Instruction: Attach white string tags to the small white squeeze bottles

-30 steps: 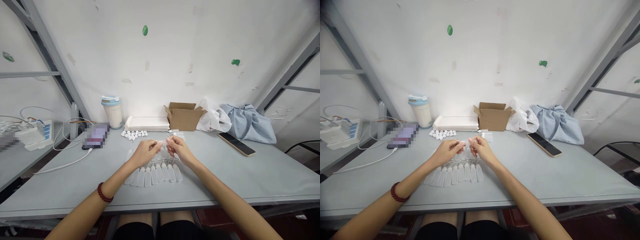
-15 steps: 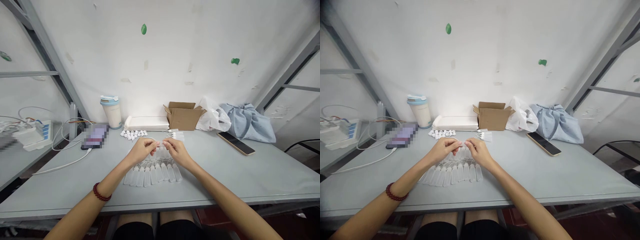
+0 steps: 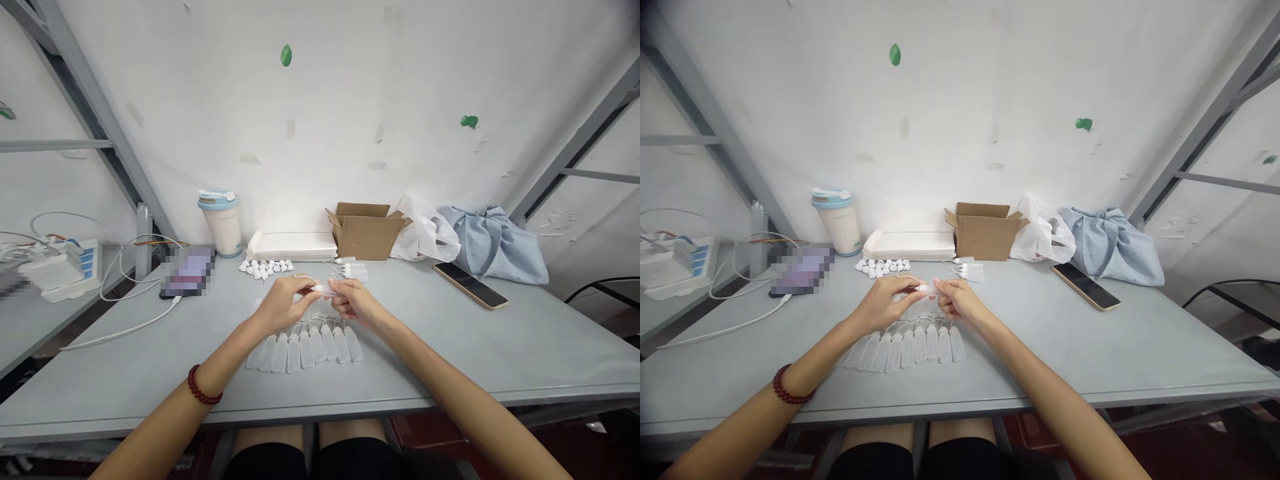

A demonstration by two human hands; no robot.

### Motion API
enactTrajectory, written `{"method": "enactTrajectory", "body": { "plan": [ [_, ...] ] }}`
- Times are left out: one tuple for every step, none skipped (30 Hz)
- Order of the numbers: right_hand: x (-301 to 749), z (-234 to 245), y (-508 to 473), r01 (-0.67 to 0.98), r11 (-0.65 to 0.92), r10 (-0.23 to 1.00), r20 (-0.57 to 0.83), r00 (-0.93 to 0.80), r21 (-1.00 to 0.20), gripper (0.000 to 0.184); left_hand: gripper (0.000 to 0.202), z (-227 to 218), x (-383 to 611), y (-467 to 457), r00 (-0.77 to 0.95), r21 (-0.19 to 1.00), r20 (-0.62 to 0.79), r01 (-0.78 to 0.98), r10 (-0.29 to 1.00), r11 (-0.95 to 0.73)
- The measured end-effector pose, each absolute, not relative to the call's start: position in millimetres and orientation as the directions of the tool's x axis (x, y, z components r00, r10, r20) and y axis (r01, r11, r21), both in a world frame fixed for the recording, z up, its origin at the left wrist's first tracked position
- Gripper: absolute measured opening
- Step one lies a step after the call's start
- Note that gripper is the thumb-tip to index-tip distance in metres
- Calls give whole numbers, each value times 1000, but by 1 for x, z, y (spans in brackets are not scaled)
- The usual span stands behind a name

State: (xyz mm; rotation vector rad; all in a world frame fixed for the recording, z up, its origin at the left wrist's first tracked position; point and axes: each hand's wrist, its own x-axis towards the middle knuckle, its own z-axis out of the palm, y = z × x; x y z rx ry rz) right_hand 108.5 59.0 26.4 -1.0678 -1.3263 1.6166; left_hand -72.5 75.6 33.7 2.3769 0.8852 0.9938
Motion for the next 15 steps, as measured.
{"method": "enactTrajectory", "body": {
  "plan": [
    [108, 27, 59, -57, -156, 931, -127, -342, -986, 42, 21, 34, -72, 75, 545, 600, 455, 397, 704, -695],
    [108, 27, 59, -60, -145, 935, -117, -334, -988, 42, 23, 35, -72, 75, 547, 616, 432, 401, 716, -678],
    [107, 27, 58, -60, -130, 939, -103, -328, -990, 43, 25, 36, -73, 75, 550, 628, 411, 407, 727, -663],
    [106, 27, 58, -57, -112, 942, -88, -325, -992, 44, 27, 37, -73, 75, 551, 637, 393, 414, 736, -650],
    [106, 27, 58, -52, -96, 943, -74, -324, -994, 45, 30, 37, -73, 75, 551, 647, 376, 420, 745, -637],
    [105, 27, 58, -45, -84, 944, -65, -324, -995, 45, 32, 38, -73, 74, 548, 656, 363, 425, 754, -624],
    [105, 26, 57, -39, -76, 944, -59, -325, -996, 45, 33, 38, -73, 74, 546, 663, 351, 428, 760, -614],
    [105, 26, 57, -37, -73, 943, -57, -327, -997, 46, 34, 38, -73, 74, 545, 667, 342, 433, 765, -607],
    [105, 26, 57, -37, -76, 942, -59, -330, -996, 46, 34, 38, -73, 74, 545, 667, 337, 438, 768, -603],
    [106, 26, 57, -39, -81, 941, -63, -332, -996, 47, 35, 38, -73, 74, 546, 661, 336, 443, 767, -605],
    [106, 25, 58, -41, -88, 940, -70, -334, -995, 47, 35, 38, -73, 74, 551, 651, 340, 447, 763, -613],
    [106, 25, 58, -45, -100, 940, -80, -332, -994, 47, 35, 38, -72, 74, 558, 637, 347, 450, 754, -626],
    [106, 25, 58, -49, -116, 941, -94, -325, -992, 47, 36, 37, -72, 73, 567, 618, 356, 452, 742, -643],
    [106, 24, 59, -54, -136, 943, -113, -313, -989, 47, 36, 37, -71, 73, 577, 596, 368, 456, 729, -661],
    [106, 23, 59, -60, -159, 945, -134, -299, -985, 45, 37, 36, -71, 73, 586, 568, 381, 462, 715, -681]
  ]
}}
